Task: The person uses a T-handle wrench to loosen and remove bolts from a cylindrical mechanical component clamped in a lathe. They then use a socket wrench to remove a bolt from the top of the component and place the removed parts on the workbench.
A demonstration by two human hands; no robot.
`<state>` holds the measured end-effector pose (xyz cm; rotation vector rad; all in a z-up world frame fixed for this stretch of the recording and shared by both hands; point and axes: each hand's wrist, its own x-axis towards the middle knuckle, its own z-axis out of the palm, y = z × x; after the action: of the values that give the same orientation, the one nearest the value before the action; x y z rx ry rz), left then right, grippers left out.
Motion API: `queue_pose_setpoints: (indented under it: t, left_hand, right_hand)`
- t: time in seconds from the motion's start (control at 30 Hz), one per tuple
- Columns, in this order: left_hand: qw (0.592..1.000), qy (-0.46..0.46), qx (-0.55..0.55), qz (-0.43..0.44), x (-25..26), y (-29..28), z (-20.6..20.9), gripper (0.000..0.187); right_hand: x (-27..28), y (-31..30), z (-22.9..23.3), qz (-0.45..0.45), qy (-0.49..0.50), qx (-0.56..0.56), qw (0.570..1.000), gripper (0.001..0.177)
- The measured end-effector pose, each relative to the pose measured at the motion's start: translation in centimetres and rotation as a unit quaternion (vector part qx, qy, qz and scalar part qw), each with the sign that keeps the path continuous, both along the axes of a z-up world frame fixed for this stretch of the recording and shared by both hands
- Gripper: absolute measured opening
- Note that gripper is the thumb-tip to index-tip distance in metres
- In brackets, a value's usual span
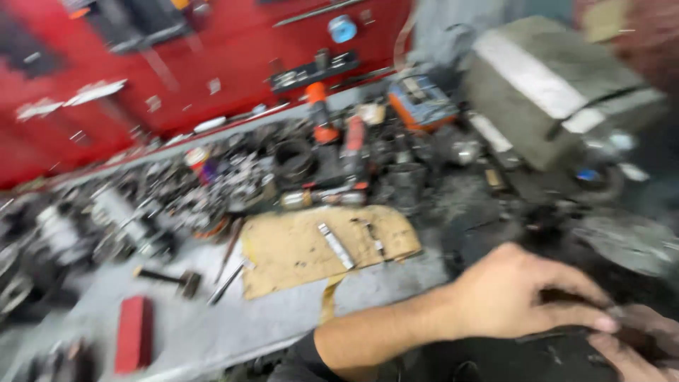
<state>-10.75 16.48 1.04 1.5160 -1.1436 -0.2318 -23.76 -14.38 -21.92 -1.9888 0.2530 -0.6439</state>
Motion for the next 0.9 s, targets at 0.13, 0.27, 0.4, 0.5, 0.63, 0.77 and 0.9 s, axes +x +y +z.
queue_pose_setpoints:
  t: [0.13,0.27,0.4,0.5,0.63,0.77,0.9]
  left_hand:
    - [0.982,0.157,-0.02,0.104,-1.0,3.9,-7.1,0.019]
    - [0.966,0.219,0.015,0.138,-1.3,7.6,-12.9,0.029]
    - [0.902,0.401,-0.053,0.151,-1.4,10.0,-20.0,0.025]
    - [0.872,0.453,-0.076,0.167,-1.9,11.7,-23.1,0.028]
    - [0.858,0.491,-0.066,0.134,0.3,17.3,-22.9,0.06]
    - [0.805,0.479,-0.038,0.349,5.8,26.5,-21.7,0.05]
    - [0.712,0.458,-0.036,0.531,11.6,34.4,-27.5,0.055]
  right_hand:
    - [3.7,2.6,-4.7,0.087,0.052,0.087,0.991,0.031]
    - [7.4,11.8,-1.0,0.113,0.153,0.16,0.969,0.029]
    - [8.6,20.4,2.5,0.144,0.14,0.266,0.943,0.024]
    - [10.1,23.0,2.0,0.152,0.248,0.292,0.911,0.017]
    - [9.3,24.1,0.3,0.18,0.234,0.271,0.916,0.021]
    - [7.5,20.5,-3.3,0.174,0.339,0.315,0.869,0.026]
    - [4.9,13.8,-12.6,0.13,0.354,0.254,0.891,0.025]
